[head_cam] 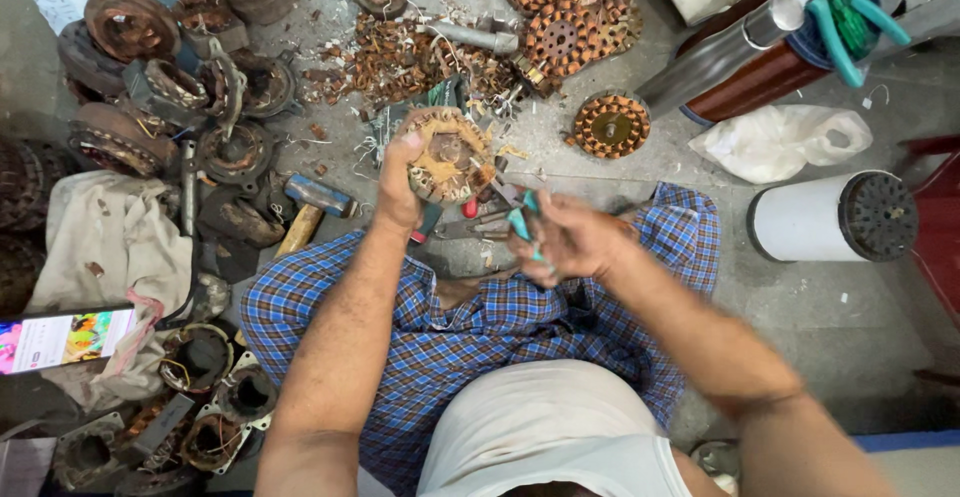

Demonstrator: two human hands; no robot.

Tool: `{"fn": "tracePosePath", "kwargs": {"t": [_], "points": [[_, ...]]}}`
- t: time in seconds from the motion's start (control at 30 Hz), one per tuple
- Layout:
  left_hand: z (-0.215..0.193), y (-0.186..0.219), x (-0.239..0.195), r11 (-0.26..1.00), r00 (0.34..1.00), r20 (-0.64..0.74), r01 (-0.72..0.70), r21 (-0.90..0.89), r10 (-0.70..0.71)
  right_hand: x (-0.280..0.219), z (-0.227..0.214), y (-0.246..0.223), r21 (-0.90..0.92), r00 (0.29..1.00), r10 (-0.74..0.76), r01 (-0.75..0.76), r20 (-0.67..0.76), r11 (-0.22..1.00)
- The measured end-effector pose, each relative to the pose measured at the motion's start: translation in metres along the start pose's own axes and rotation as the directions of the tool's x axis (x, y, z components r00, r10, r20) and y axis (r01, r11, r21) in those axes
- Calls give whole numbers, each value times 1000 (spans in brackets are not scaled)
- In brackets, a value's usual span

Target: The person dismantles a fan motor stator using pliers and a screwdriver. They pull copper wires and manipulate small metal components by hand while sitting on a workshop floor surrounded by various motor parts.

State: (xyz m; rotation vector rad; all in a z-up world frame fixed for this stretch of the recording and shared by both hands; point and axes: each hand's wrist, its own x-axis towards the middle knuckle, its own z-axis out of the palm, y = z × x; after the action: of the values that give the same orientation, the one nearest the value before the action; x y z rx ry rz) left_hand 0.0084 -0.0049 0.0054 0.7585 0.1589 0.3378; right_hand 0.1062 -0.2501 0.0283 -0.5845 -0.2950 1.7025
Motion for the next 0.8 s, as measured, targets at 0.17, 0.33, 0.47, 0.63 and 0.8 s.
{"fn": "tracePosePath", "kwargs": {"t": [0.17,0.33,0.47,0.63,0.8], "points": [[-4,-12,-2,994,992,-85,89,-57,-94,33,6,55,414,958,-283,238,49,879],[-25,-13,8,998,989,-142,35,-61,-43,17,22,16,-183,867,-400,359,-297,915],[-32,-11,15,797,909,-411,195,572,72,-7,33,-17,-472,604,-744,586,-286,658],[-15,-9,16,310,836,-534,545,779,-126,-14,23,-29,-720,623,-690,279,-368,636],[4,-24,17,42,841,-461,491,870,-284,-1,8,0,-719,678,-595,141,-432,681]]}}
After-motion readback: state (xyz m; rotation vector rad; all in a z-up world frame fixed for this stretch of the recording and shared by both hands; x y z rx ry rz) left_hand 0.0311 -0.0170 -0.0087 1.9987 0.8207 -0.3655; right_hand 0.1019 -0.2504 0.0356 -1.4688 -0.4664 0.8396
